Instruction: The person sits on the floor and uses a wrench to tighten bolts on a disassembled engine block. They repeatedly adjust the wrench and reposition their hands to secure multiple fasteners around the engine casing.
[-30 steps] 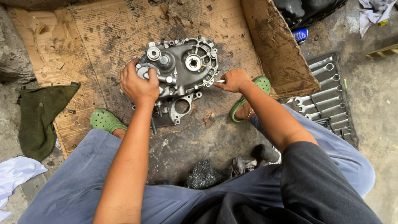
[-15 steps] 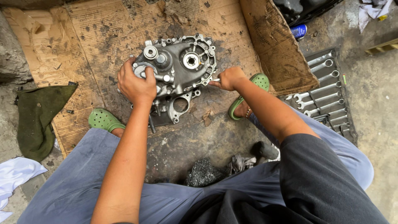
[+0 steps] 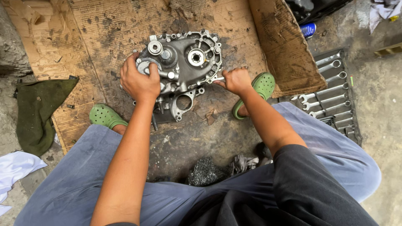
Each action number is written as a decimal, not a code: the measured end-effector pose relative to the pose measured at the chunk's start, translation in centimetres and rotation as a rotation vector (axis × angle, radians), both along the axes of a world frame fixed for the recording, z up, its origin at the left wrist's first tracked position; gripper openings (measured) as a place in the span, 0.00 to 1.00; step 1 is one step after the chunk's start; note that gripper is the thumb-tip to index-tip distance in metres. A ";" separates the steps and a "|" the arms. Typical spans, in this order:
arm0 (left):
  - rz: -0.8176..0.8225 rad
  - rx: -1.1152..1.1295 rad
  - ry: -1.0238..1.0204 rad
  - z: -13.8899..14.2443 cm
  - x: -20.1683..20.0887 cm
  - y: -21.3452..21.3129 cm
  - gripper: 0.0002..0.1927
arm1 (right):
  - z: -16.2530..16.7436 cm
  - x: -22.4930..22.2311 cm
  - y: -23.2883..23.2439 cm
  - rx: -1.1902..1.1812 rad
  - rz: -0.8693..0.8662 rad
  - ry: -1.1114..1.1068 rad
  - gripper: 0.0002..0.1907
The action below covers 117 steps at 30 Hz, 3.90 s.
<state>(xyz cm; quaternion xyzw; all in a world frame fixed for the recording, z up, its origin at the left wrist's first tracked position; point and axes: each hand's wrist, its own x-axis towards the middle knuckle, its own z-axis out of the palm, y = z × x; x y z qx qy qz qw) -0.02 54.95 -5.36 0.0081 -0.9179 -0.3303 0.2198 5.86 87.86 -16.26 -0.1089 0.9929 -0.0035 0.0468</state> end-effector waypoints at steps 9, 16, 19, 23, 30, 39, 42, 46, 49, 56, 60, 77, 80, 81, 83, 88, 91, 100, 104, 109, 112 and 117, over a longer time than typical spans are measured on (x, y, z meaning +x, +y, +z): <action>0.006 -0.032 0.029 0.9 -0.6 0.2 0.22 | 1.2 -1.1 -0.4 -0.025 -0.036 -0.085 0.36; 0.054 -0.028 -0.006 0.4 -0.4 0.1 0.23 | 5.3 -3.3 -0.9 -0.068 -0.129 -0.151 0.29; 0.056 -0.024 -0.024 0.7 -0.6 0.1 0.24 | 5.8 -1.9 -2.7 -0.283 -0.178 -0.130 0.26; 0.068 -0.012 -0.025 0.8 -0.7 0.0 0.26 | 4.9 0.8 -5.8 -0.458 -0.183 -0.197 0.23; 0.070 -0.016 -0.098 0.5 -0.7 0.0 0.28 | 4.2 0.4 -7.2 -0.438 -0.212 -0.202 0.22; 0.075 -0.002 -0.080 1.2 -0.6 -0.1 0.29 | 4.6 -1.8 -7.2 -0.326 -0.164 -0.310 0.23; 0.080 -0.001 -0.105 1.0 -0.6 0.0 0.29 | 4.8 -2.3 -7.4 -0.308 -0.162 -0.382 0.25; 0.078 0.000 -0.099 1.1 -0.5 0.1 0.29 | 5.1 -2.4 -7.6 -0.338 -0.250 -0.577 0.26; 0.078 0.000 -0.094 1.3 -0.5 0.1 0.29 | 5.1 -1.1 -8.6 -0.501 -0.387 -0.725 0.24; 0.071 0.014 -0.076 1.2 -0.6 0.1 0.29 | 3.2 3.6 -17.0 -1.485 -0.785 -0.650 0.19; 0.079 -0.025 -0.110 1.3 -0.6 0.0 0.28 | 2.9 3.8 -21.0 -2.273 -1.229 -0.703 0.22; 0.071 -0.010 -0.101 1.1 -0.6 0.0 0.30 | 5.3 1.6 -10.5 -0.370 -0.412 -0.347 0.21; 0.073 -0.002 -0.081 1.2 -0.6 0.0 0.30 | 6.0 -0.5 -10.3 -0.257 -0.333 -0.418 0.22; 0.072 0.001 -0.083 1.3 -0.6 0.0 0.30 | 6.1 -1.1 -10.2 -0.227 -0.309 -0.440 0.22; 0.070 0.006 -0.088 1.3 -0.5 0.0 0.30 | 6.1 -2.4 -10.1 -0.183 -0.253 -0.477 0.22; 0.073 0.001 -0.091 1.3 -0.5 0.0 0.28 | 5.1 -3.6 -9.5 -0.315 -0.248 -0.637 0.23; 0.067 0.003 -0.073 1.2 -0.6 0.1 0.28 | 4.3 -1.7 -10.2 -0.758 -0.472 -0.815 0.20; 0.067 0.004 -0.047 1.1 -0.5 0.1 0.28 | 2.7 1.6 -21.5 -2.429 -1.395 -0.486 0.18; 0.072 -0.001 -0.056 1.1 -0.8 0.2 0.28 | 3.2 2.6 -20.8 -2.472 -1.276 -0.539 0.10; 0.081 0.001 -0.056 0.5 -0.7 0.2 0.28 | 3.7 4.7 -15.3 -1.484 -0.832 -0.343 0.09; 0.082 -0.015 -0.065 0.4 -0.6 0.0 0.28 | 3.9 3.4 -12.8 -1.218 -0.647 -0.321 0.11; 0.072 0.021 -0.061 1.1 -0.7 0.1 0.27 | 5.1 -0.9 -10.8 -0.693 -0.446 -0.412 0.14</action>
